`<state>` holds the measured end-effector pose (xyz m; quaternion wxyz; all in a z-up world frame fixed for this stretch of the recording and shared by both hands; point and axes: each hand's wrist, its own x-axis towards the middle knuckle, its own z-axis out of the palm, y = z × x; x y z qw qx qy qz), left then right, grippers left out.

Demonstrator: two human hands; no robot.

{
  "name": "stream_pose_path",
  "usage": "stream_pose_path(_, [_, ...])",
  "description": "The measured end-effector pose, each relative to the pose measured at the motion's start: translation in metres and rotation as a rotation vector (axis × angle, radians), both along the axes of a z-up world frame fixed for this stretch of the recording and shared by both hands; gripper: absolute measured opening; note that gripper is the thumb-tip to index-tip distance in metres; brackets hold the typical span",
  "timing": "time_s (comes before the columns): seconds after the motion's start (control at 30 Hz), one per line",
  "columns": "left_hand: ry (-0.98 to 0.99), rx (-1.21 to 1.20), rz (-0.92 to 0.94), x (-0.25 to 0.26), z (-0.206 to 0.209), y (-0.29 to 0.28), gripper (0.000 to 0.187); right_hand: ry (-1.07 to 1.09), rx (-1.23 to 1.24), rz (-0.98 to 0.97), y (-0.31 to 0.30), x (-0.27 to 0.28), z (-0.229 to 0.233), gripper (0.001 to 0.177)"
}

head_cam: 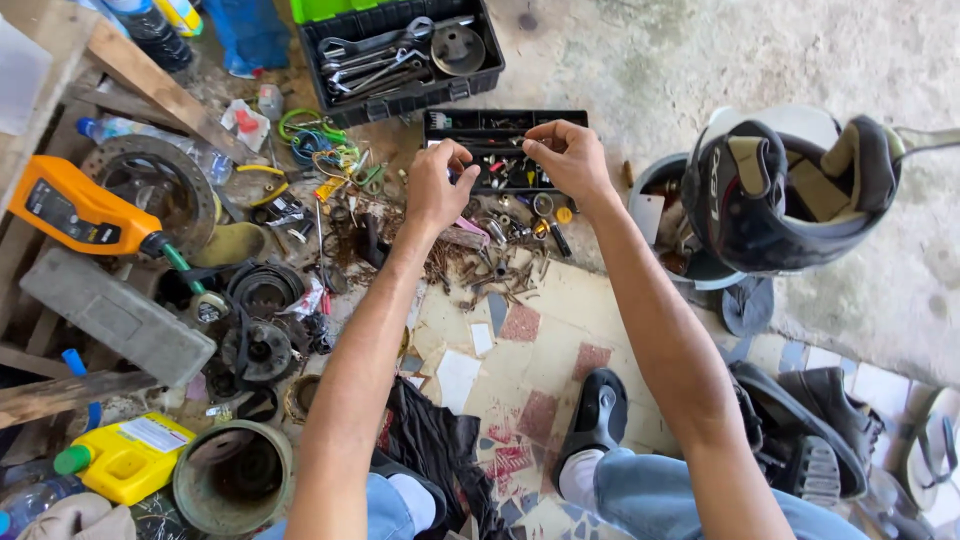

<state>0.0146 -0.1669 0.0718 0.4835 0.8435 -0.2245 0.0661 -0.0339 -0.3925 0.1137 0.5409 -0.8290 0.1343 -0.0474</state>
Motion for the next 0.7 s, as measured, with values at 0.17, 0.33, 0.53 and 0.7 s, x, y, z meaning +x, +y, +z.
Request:
stream_pose_path(0.17, [0.044,0.006,-0.021,-0.026,-0.044,-0.011,0.019,0.08,0.016,-0.061,-0.01,-0.035,-0.034,0.018])
stream_pose_path(0.33, [0.177,0.028,0.01,-0.042,-0.079,-0.017,0.012,0.158,0.073,-0.085,-0.016,-0.044,-0.058,0.018])
stream_pose_path(0.53, [0.223,0.102,0.002,-0.039,-0.13,-0.031,0.012,0.208,0.015,-0.111,-0.034,-0.038,-0.135,0.02])
stream_pose_path(0.7, [0.387,0.241,-0.023,-0.041,-0.175,-0.045,0.014,0.304,-0.253,-0.052,-0.043,-0.038,-0.183,0.023])
